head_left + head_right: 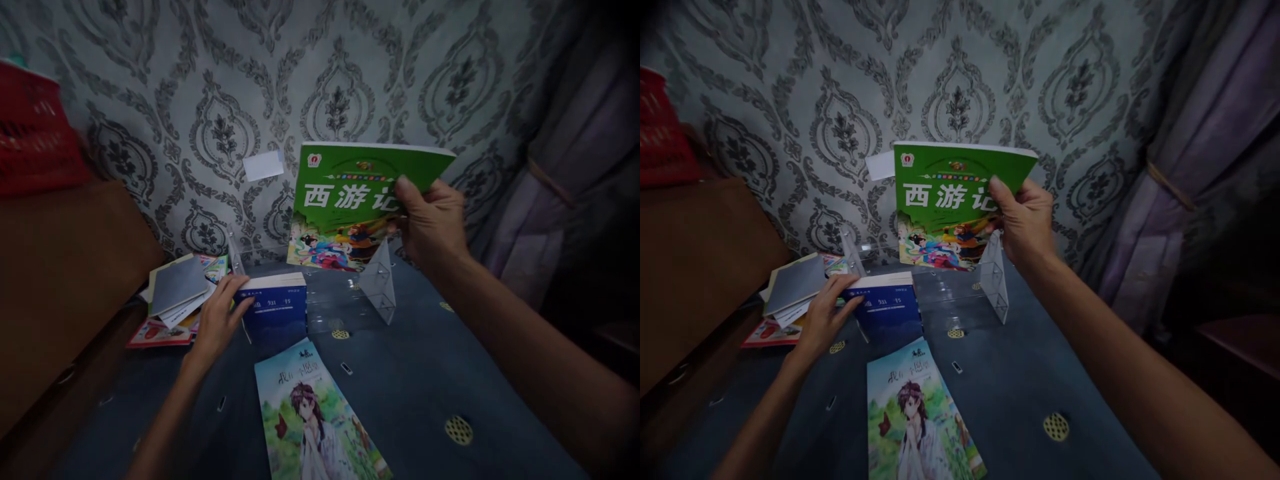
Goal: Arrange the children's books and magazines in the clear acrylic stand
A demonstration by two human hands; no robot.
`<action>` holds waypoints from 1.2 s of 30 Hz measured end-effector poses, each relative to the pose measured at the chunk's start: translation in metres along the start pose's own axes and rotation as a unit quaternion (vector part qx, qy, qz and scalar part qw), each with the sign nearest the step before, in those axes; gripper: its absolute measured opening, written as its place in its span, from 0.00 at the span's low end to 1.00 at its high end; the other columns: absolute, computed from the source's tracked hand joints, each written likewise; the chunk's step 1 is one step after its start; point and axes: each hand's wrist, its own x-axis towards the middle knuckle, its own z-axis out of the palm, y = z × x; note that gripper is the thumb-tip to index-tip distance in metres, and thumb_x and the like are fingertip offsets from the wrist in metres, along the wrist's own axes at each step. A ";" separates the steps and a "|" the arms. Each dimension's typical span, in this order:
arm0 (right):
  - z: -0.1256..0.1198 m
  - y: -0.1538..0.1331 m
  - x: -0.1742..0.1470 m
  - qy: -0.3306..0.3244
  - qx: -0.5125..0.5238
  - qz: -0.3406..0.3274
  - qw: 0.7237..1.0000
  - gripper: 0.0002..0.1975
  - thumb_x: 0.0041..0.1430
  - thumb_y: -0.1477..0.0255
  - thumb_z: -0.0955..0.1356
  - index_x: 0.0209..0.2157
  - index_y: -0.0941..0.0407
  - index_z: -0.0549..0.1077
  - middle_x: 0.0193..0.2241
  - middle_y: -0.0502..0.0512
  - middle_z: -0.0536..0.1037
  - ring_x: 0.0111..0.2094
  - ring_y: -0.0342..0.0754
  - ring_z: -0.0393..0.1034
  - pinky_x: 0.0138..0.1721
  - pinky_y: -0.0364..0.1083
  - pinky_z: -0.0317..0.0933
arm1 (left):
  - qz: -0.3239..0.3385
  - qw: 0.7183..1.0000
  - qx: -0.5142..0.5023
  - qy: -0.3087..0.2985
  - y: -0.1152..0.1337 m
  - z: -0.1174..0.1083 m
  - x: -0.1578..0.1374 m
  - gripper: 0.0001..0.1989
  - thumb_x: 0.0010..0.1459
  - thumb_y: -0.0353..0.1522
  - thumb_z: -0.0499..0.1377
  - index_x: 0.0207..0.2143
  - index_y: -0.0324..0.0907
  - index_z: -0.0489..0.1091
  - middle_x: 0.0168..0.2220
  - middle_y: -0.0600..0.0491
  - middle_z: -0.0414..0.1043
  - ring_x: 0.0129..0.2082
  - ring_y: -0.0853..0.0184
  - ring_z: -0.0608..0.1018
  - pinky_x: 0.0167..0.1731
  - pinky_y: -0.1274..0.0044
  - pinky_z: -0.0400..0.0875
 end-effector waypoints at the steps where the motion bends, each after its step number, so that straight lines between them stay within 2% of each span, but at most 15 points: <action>1: 0.001 0.001 0.001 -0.001 0.002 -0.005 1.000 0.19 0.40 0.57 0.80 0.32 0.52 0.77 0.29 0.48 0.81 0.18 0.40 0.66 0.09 0.38 0.55 | 0.000 1.000 -0.003 0.003 -0.001 0.001 0.000 0.15 0.66 0.38 0.56 0.54 0.46 0.68 0.52 0.48 0.71 0.54 0.59 0.75 0.54 0.68 0.69; 5: 0.005 0.003 0.001 -0.012 0.000 -0.029 0.999 0.20 0.42 0.55 0.79 0.31 0.52 0.77 0.27 0.46 0.79 0.18 0.40 0.67 0.09 0.38 0.56 | -0.011 1.000 -0.023 0.000 -0.006 0.005 -0.001 0.15 0.66 0.40 0.56 0.53 0.46 0.68 0.52 0.48 0.70 0.54 0.58 0.74 0.55 0.68 0.69; 10: 0.004 0.003 -0.001 -0.042 0.003 -0.029 0.999 0.20 0.44 0.54 0.78 0.32 0.52 0.76 0.24 0.45 0.76 0.17 0.39 0.65 0.10 0.38 0.57 | -0.046 0.997 -0.040 -0.040 -0.012 0.008 0.001 0.19 0.65 0.44 0.55 0.55 0.46 0.64 0.51 0.49 0.73 0.50 0.59 0.76 0.53 0.67 0.70; 16: -0.002 0.010 -0.007 -0.106 -0.016 0.046 0.993 0.21 0.41 0.52 0.79 0.29 0.52 0.76 0.22 0.44 0.76 0.15 0.39 0.64 0.09 0.38 0.56 | -0.058 0.997 -0.027 -0.040 -0.011 0.008 0.002 0.19 0.65 0.45 0.54 0.54 0.47 0.65 0.50 0.51 0.74 0.48 0.61 0.77 0.50 0.71 0.70; 22: 0.003 0.028 -0.010 -0.168 -0.034 0.138 0.975 0.19 0.44 0.53 0.79 0.31 0.51 0.78 0.22 0.45 0.76 0.17 0.39 0.67 0.10 0.37 0.57 | -0.063 0.997 -0.031 -0.034 -0.011 0.008 0.003 0.19 0.64 0.45 0.55 0.53 0.47 0.67 0.49 0.52 0.74 0.46 0.61 0.78 0.47 0.72 0.72; 26: 0.016 0.047 -0.015 -0.182 -0.018 0.174 0.968 0.18 0.45 0.56 0.79 0.33 0.52 0.79 0.25 0.47 0.78 0.19 0.40 0.68 0.11 0.39 0.58 | -0.066 0.996 -0.041 -0.035 -0.010 0.009 0.003 0.18 0.64 0.44 0.56 0.53 0.47 0.66 0.48 0.52 0.74 0.46 0.62 0.77 0.48 0.72 0.71; 30: 0.041 0.067 -0.031 -0.193 0.000 0.193 0.962 0.16 0.45 0.56 0.78 0.30 0.52 0.79 0.26 0.50 0.79 0.19 0.41 0.67 0.12 0.40 0.59 | -0.056 0.996 -0.057 -0.028 -0.008 0.012 0.002 0.17 0.65 0.42 0.55 0.53 0.47 0.65 0.50 0.50 0.73 0.50 0.61 0.76 0.52 0.70 0.69; 36: 0.074 0.082 -0.048 -0.209 0.040 0.247 0.945 0.18 0.42 0.57 0.79 0.31 0.52 0.79 0.29 0.50 0.81 0.21 0.41 0.69 0.13 0.39 0.62 | -0.046 0.997 -0.055 0.022 -0.002 0.013 -0.001 0.17 0.65 0.41 0.56 0.53 0.47 0.67 0.49 0.47 0.68 0.53 0.59 0.72 0.56 0.68 0.66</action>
